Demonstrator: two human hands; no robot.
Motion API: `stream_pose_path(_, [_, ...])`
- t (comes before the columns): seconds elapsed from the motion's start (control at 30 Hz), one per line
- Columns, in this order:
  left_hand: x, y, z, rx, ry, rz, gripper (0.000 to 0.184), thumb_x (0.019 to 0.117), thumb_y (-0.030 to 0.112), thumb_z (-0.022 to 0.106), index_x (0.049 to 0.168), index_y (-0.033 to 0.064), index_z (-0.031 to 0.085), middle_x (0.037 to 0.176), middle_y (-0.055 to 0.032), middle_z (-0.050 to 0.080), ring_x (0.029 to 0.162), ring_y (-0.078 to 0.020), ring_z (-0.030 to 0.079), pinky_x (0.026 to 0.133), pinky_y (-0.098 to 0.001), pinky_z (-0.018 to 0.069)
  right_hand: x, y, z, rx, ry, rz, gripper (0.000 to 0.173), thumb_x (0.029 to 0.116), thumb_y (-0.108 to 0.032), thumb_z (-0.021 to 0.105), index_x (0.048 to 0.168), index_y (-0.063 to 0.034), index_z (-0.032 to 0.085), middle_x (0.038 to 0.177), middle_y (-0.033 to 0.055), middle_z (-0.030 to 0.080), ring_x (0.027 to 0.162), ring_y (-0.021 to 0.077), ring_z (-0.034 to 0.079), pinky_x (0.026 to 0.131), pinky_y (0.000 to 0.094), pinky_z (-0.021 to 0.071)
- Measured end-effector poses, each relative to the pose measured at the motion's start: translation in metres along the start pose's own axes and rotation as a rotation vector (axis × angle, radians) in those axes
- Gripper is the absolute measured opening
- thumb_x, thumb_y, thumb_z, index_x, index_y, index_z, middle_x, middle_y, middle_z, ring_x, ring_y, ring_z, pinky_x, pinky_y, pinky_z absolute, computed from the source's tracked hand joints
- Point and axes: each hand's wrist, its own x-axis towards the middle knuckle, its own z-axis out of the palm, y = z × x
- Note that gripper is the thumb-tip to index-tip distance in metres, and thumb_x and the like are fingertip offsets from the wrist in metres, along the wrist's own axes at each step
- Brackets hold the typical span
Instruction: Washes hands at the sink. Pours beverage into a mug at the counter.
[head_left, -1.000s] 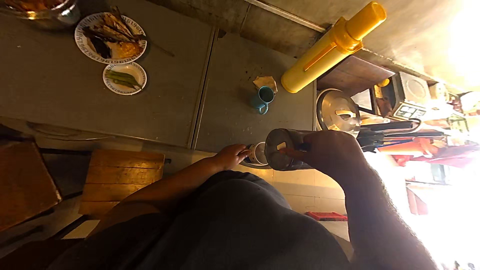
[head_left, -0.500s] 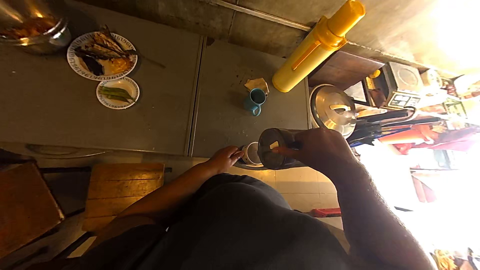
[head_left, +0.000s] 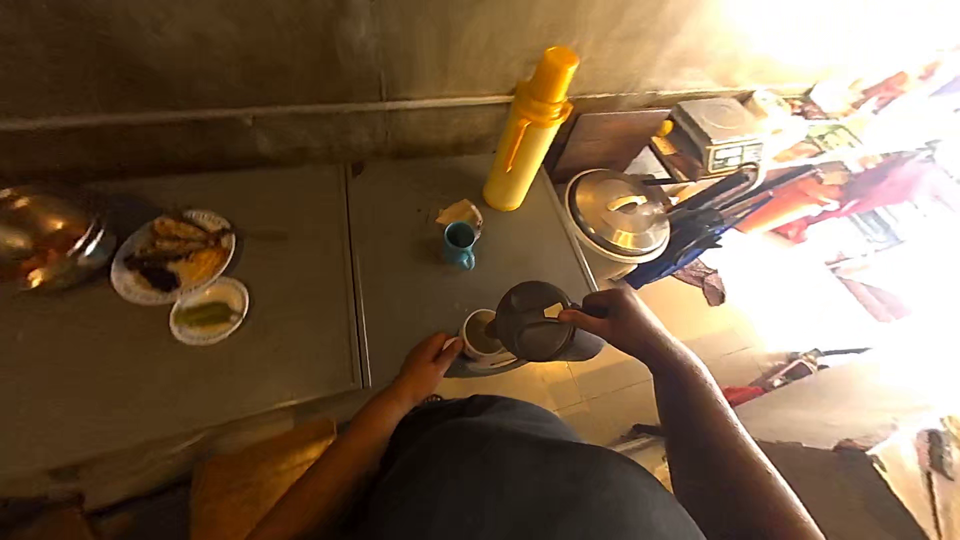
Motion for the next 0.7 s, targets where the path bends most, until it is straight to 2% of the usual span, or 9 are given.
stream_pose_path(0.13, [0.001,0.022,0.002,0.059,0.03,0.045,0.044,0.0956,0.035,0.071,0.116,-0.0025,0.063,0.1,-0.0123,0.063,0.09,-0.0183,0.059,0.084,-0.0359,0.0513,-0.017,0.043,0.013,0.414,0.131,0.01,0.04,0.0959,-0.041,0.065,0.073,-0.0088,0.06,0.063,-0.0108,0.049,0.058,-0.0029,0.047,0.06,0.0205,0.0434])
stream_pose_path(0.2, [0.001,0.037,0.002,0.12,0.041,0.076,0.045,0.0928,0.035,0.075,0.114,-0.0034,0.063,0.097,-0.0118,0.062,0.087,-0.0184,0.058,0.082,-0.0358,0.0504,-0.025,0.061,0.023,0.677,0.237,0.056,0.03,0.0963,-0.036,0.059,0.08,-0.0109,0.064,0.068,-0.0127,0.057,0.064,-0.0033,0.056,0.065,0.0209,0.0511])
stream_pose_path(0.27, [-0.002,0.055,0.0,0.174,0.061,0.139,0.045,0.0922,0.034,0.075,0.111,-0.005,0.063,0.092,-0.0121,0.062,0.083,-0.019,0.058,0.078,-0.0365,0.0506,-0.026,0.075,0.036,0.942,0.369,0.145,0.034,0.102,-0.036,0.048,0.087,-0.0107,0.066,0.073,-0.0093,0.066,0.068,0.0003,0.063,0.068,0.0242,0.0564])
stream_pose_path(0.37, [-0.013,0.09,-0.007,0.158,0.089,0.282,0.037,0.0896,0.033,0.078,0.103,0.0006,0.065,0.081,-0.0017,0.059,0.072,-0.0069,0.053,0.068,-0.0241,0.0472,-0.012,0.093,0.057,1.202,0.509,0.291,0.048,0.1131,-0.039,0.031,0.112,-0.0009,0.06,0.081,-0.0014,0.062,0.068,0.0061,0.059,0.069,0.027,0.0543])
stream_pose_path(0.4, [-0.018,0.106,-0.01,0.142,0.083,0.338,0.035,0.0888,0.031,0.079,0.102,0.0022,0.065,0.08,0.0014,0.058,0.07,-0.0026,0.052,0.066,-0.0191,0.0457,-0.005,0.098,0.066,1.233,0.525,0.3,0.05,0.1136,-0.04,0.028,0.112,-0.0013,0.06,0.077,-0.0025,0.059,0.065,0.0064,0.057,0.068,0.0273,0.0534])
stream_pose_path(0.47, [-0.03,0.14,-0.017,0.122,0.063,0.495,0.031,0.089,0.032,0.078,0.097,0.0047,0.064,0.079,0.0054,0.058,0.068,0.0041,0.05,0.063,-0.0112,0.0427,0.011,0.101,0.083,1.252,0.523,0.255,0.047,0.1137,-0.036,0.028,0.102,-0.0048,0.062,0.07,-0.0058,0.056,0.063,0.0047,0.055,0.068,0.0257,0.0522])
stream_pose_path(0.53, [-0.041,0.172,-0.024,0.119,0.03,0.683,0.026,0.092,0.032,0.075,0.094,0.0083,0.063,0.081,0.0063,0.058,0.07,0.0072,0.05,0.062,-0.0072,0.0421,0.021,0.094,0.094,1.244,0.495,0.235,0.043,0.1137,-0.029,0.034,0.105,0.0001,0.064,0.078,-0.002,0.061,0.072,0.0043,0.058,0.075,0.0251,0.053])
stream_pose_path(0.6, [-0.051,0.202,-0.032,0.137,-0.024,0.845,0.025,0.0967,0.033,0.07,0.097,0.0115,0.059,0.082,0.0053,0.055,0.071,0.0064,0.05,0.063,-0.0071,0.0427,0.033,0.093,0.107,1.212,0.454,0.232,0.041,0.1135,-0.028,0.037,0.115,0.0047,0.062,0.087,0.0024,0.061,0.08,0.005,0.059,0.081,0.0257,0.0527])
stream_pose_path(0.7, [-0.067,0.247,-0.041,0.169,-0.085,1.03,0.026,0.0996,0.033,0.067,0.099,0.0096,0.055,0.084,0.0016,0.054,0.074,0.0028,0.051,0.067,-0.009,0.0442,0.052,0.103,0.132,1.16,0.498,0.181,0.039,0.1138,-0.027,0.035,0.109,0.0022,0.06,0.08,-0.0007,0.057,0.075,0.0041,0.057,0.079,0.0247,0.0518])
